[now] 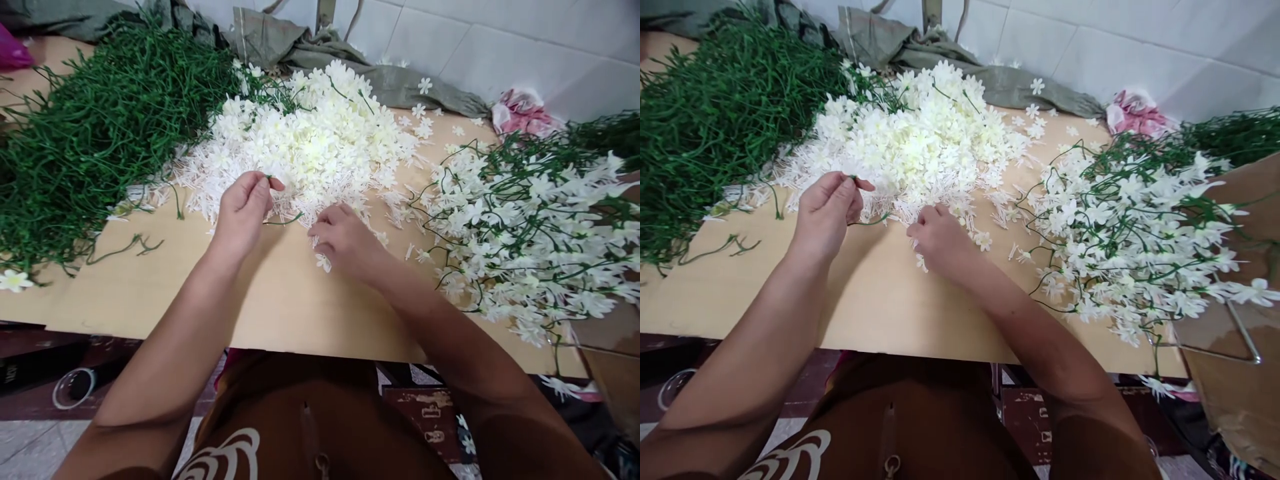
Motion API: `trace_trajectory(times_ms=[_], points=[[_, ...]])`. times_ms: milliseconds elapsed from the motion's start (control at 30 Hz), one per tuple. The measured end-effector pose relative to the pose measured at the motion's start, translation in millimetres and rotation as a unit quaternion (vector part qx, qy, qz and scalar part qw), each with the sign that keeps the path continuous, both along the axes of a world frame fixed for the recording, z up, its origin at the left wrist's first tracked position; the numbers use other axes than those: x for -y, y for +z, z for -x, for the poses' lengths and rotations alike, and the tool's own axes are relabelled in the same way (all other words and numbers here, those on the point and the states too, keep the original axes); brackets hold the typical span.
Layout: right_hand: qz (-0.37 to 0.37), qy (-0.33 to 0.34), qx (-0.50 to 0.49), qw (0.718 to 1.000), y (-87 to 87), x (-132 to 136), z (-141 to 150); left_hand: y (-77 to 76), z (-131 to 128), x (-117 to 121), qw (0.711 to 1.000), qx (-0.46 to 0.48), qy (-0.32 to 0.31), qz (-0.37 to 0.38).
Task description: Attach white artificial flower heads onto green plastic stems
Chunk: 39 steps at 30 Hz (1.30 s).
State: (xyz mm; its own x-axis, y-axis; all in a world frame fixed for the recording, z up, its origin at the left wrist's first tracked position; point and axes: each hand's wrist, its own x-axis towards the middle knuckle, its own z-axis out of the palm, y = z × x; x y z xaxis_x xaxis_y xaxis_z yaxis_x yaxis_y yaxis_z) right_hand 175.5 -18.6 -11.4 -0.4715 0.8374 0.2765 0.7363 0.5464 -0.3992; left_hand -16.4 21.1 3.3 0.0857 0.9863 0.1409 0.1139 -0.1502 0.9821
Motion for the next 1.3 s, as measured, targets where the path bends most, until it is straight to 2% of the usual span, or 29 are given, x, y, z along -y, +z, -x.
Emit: trace_trajectory(times_ms=[67,100,233,367,467,567,667,767,833,933,1033,1133,1233,1300], points=[[0.019,-0.004,0.066,0.998,-1.9,-6,6,-3.2,3,-3,1.0,-0.004,0.02,-0.012],[0.027,-0.013,0.064,0.998,-1.6,-9,8,-5.1,4,-5,0.999,-0.009,0.026,-0.019],[0.037,-0.056,-0.092,0.994,5.7,-20,0,-7.4,4,-4,0.998,-0.046,0.02,-0.04],[0.061,-0.148,-0.237,0.958,7.2,-22,-17,-4.4,-3,7,0.991,-0.12,-0.02,-0.052],[0.087,-0.192,-0.291,0.933,2.3,-20,-25,-8.9,-6,15,0.984,-0.159,-0.074,-0.041],[0.106,-0.198,-0.3,0.927,-1.0,-16,-28,-14.6,-9,21,0.966,-0.21,-0.149,-0.019],[0.124,-0.2,-0.29,0.927,-1.2,-15,-29,-12.9,-13,25,0.939,-0.279,-0.201,-0.023],[0.137,-0.191,-0.305,0.923,-2.6,-15,-30,-7.8,-19,26,0.911,-0.352,-0.215,-0.035],[0.16,-0.177,-0.332,0.912,-5.0,-15,-32,-7.6,-22,26,0.906,-0.371,-0.198,-0.047],[0.201,-0.154,-0.379,0.89,-8.6,-16,-35,-12.9,-21,22,0.932,-0.325,-0.156,-0.043],[0.207,-0.148,-0.414,0.874,-9.4,-16,-38,-16.0,-20,17,0.971,-0.214,-0.103,0.011],[0.208,-0.158,-0.421,0.869,-8.7,-15,-36,-11.2,-21,12,0.991,-0.09,-0.077,0.055],[0.195,-0.174,-0.401,0.878,-8.1,-14,-34,-3.2,-22,10,0.993,-0.01,-0.071,0.09],[0.156,-0.182,-0.361,0.901,-6.7,-12,-33,0.8,-22,11,0.989,0.027,-0.075,0.125]])
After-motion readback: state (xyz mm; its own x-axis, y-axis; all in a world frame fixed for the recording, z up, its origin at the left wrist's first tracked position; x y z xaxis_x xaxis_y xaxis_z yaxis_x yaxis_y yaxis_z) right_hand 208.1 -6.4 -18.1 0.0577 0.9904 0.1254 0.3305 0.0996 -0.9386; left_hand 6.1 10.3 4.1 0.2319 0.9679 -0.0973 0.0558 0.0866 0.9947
